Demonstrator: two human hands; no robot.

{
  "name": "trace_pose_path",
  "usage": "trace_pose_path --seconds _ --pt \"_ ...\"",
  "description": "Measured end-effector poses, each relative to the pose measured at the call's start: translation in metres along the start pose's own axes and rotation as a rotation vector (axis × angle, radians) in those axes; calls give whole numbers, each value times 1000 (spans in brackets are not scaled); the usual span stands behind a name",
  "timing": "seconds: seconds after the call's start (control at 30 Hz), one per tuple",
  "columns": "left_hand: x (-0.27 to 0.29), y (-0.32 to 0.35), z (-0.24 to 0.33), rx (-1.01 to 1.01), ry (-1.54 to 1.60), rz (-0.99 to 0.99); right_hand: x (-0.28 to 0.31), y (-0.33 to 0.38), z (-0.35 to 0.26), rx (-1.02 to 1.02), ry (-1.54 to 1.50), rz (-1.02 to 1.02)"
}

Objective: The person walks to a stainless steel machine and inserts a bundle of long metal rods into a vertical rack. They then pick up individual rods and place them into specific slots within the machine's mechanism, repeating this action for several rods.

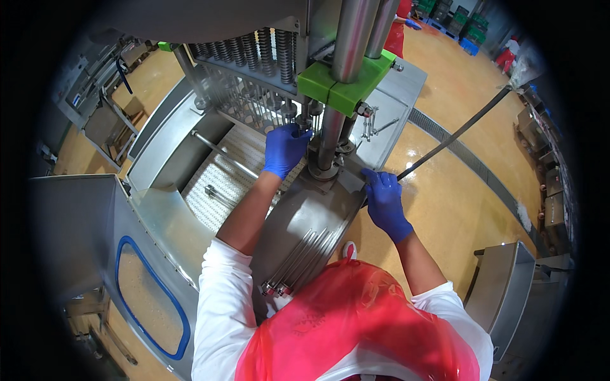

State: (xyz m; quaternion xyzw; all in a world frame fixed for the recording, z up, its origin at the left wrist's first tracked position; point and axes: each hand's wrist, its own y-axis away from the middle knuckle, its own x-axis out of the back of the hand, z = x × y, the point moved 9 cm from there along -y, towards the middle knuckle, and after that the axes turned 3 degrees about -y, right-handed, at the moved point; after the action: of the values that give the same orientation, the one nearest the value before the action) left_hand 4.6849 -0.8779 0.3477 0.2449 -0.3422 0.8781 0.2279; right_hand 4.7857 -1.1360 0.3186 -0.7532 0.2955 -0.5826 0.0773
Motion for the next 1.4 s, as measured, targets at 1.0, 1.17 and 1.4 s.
trace_pose_path --seconds 1.0,1.17,1.4 --pt "1 -15 -60 353 783 -618 -142 -143 -116 -662 -2594 527" --pt "-4 -7 -63 436 849 -598 -151 -149 -105 -720 -2530 545" --pt "81 -57 40 22 0 -220 -170 -146 -78 -654 -2616 461"
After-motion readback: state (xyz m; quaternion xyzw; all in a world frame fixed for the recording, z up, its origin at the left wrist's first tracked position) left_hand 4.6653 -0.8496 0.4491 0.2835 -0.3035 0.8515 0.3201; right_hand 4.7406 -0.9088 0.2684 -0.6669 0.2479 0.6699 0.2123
